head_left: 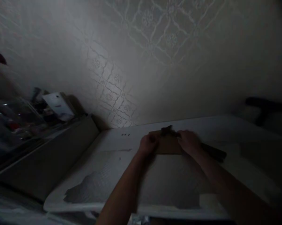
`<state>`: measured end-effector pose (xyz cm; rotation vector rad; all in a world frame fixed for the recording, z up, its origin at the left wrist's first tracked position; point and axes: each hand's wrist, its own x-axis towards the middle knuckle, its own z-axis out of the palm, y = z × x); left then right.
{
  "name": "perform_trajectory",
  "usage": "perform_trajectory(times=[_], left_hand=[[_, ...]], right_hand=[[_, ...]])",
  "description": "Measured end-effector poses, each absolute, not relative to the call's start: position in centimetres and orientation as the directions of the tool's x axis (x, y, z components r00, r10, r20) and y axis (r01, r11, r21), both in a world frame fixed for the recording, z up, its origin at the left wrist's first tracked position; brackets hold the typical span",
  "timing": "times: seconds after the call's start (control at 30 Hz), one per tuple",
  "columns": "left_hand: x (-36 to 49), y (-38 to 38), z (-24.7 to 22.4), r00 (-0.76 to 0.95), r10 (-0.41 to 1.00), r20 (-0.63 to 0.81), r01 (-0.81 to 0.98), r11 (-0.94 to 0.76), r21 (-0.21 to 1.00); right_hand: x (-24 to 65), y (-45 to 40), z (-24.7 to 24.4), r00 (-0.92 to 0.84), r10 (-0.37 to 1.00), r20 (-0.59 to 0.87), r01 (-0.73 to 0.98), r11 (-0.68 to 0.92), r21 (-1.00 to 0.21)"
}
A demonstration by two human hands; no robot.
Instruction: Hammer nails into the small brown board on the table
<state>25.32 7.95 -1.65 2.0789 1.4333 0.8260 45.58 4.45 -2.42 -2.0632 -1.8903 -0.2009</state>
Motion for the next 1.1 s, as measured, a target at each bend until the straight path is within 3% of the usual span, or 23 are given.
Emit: perform_trajectory(times=[0.27,0.47,0.73,1.1], left_hand=[[25.1,8.2,-2.1,0.269,0.938,0.217,0.627,-0.342,0.700],[24.9,8.3,-2.2,0.266,0.944,0.196,0.557,-0.316,0.768],[24.8,8.3,-2.3,0.279,0.937,0.211,0.513,-0.331,0.792],[24.9,8.2,-2.1,0.280,0.942,0.187,0.545,-0.316,0.777]], right_hand=[[45.9,4.0,-1.5,0.132,0.843,0.522,0.964,0.012,-0.264],[46.2,4.2,-1.1,-0.030,0.768,0.639,0.954,0.214,-0.212],[45.7,3.8,-1.0,-0.144,0.773,0.618,0.921,0.333,-0.202],[45.8,3.8,-0.8,-0.168,0.819,0.549,0.924,0.324,-0.201]])
